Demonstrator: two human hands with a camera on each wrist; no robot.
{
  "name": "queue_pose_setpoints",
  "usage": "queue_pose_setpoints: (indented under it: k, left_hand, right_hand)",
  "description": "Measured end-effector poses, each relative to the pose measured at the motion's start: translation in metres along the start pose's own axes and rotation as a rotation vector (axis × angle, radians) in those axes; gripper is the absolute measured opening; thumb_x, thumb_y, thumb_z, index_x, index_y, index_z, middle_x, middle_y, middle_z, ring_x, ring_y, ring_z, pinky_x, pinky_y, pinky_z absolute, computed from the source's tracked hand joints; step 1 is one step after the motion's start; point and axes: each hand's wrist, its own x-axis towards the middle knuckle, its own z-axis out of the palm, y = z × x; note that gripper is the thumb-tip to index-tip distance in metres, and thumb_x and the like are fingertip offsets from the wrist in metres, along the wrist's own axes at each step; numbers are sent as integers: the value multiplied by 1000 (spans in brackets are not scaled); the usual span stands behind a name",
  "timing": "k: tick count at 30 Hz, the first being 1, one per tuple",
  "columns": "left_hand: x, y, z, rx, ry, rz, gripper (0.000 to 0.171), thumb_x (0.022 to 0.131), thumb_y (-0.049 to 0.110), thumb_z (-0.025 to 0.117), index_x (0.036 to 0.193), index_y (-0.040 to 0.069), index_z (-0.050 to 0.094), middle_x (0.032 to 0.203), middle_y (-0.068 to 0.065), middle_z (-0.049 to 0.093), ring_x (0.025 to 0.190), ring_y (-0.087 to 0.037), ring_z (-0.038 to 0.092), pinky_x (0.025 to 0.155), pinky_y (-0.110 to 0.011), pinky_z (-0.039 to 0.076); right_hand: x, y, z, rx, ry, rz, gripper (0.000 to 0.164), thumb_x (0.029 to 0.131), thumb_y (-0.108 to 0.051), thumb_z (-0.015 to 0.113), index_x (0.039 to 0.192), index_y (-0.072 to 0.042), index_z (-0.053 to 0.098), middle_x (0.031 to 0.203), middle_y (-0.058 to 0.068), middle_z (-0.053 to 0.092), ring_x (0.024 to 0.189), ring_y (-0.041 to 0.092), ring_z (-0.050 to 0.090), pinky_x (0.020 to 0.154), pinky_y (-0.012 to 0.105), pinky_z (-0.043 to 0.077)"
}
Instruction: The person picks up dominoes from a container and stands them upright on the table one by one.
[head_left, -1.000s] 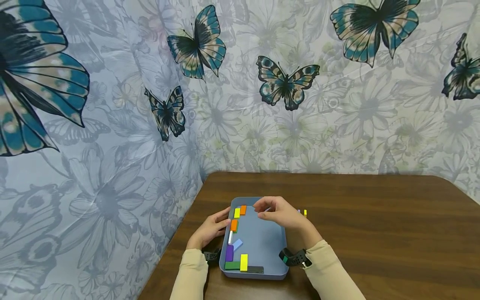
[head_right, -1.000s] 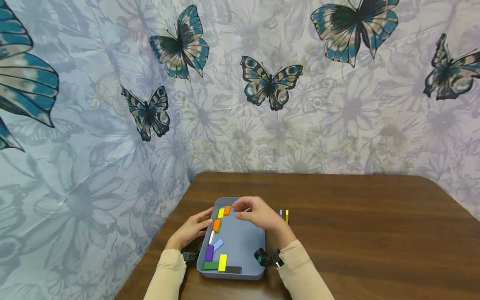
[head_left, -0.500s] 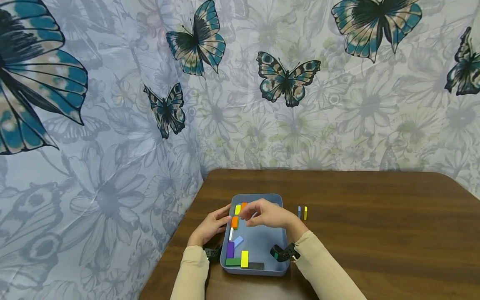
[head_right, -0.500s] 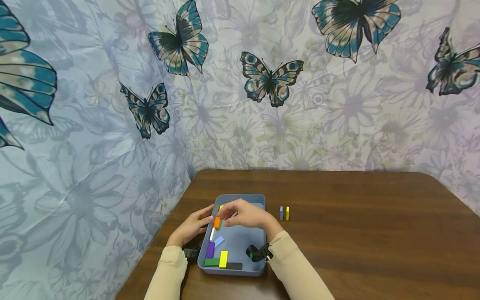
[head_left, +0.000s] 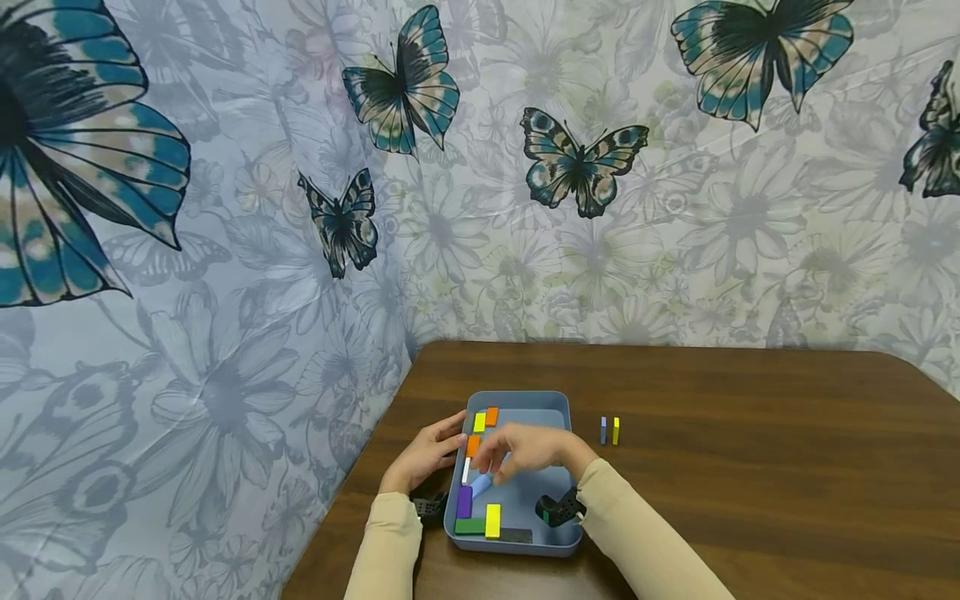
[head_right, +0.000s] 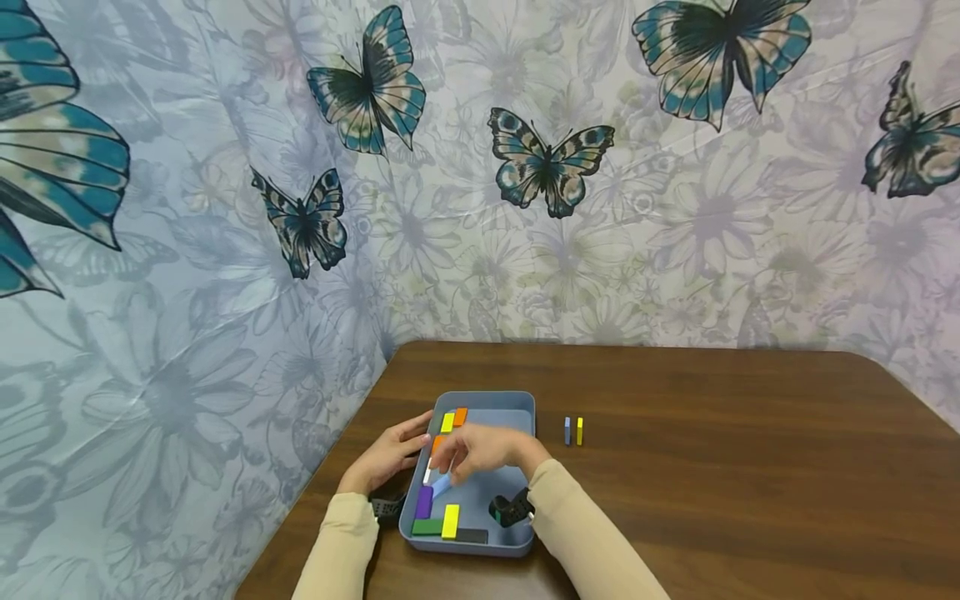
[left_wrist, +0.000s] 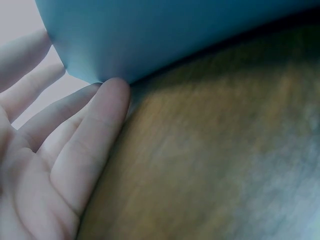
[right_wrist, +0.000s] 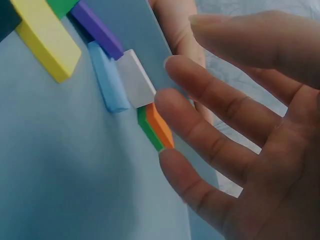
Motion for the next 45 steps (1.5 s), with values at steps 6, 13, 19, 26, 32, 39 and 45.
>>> queue_pose_setpoints:
  k: [6,13,19,26,32,39,45]
  left_hand:
    - [0,1,0,-5,3,-3,67,103,32,57,160,13,26,161,-25,29,144,-43,39,112,-59,39]
    - [-1,2,1,-8,2,1,63,105,27,54,160,12,26,161,-25,29,142,-42,42,112,-57,41]
    - [1,3,0,-15,7,7,64,104,28,55,160,13,27,160,-25,31,141,-41,43,112,-57,41]
    - [1,2,0,-23,5,5,67,103,31,58,160,13,27,159,-26,32,141,-40,44,111,-57,42]
    - [0,2,1,-26,5,6,68,103,32,58,160,12,27,159,-27,31,141,-41,44,111,-57,42]
    - [-1,3,1,-19,1,6,68,103,31,58,160,11,26,159,-27,32,141,-41,44,111,-57,42]
    - [-1,3,2,-22,4,-1,67,103,30,57,160,12,26,160,-26,31,141,-41,44,111,-56,42]
  right_hand:
    - [3,7,6,33,-12,60,31,88,4,70,118,-6,72,113,12,71,103,24,65,83,24,55]
    - [5,15,12,43,-72,143,33,89,5,68,120,-6,71,113,5,70,92,12,62,78,22,54]
    - [7,16,13,42,-96,168,31,88,5,69,117,-6,71,106,2,68,88,10,58,75,20,52]
    - [8,18,16,16,-125,175,28,87,7,70,112,-4,73,92,-1,64,80,7,55,71,16,50]
    - [9,19,18,-28,-129,182,27,86,6,72,110,-8,74,88,-3,62,76,7,53,69,16,47]
    - [10,17,20,-7,-147,204,27,86,7,71,109,-7,74,86,-4,60,76,7,51,68,17,45]
    - [10,15,21,-20,-164,191,26,86,8,71,106,-6,74,84,-4,59,75,6,50,67,16,44]
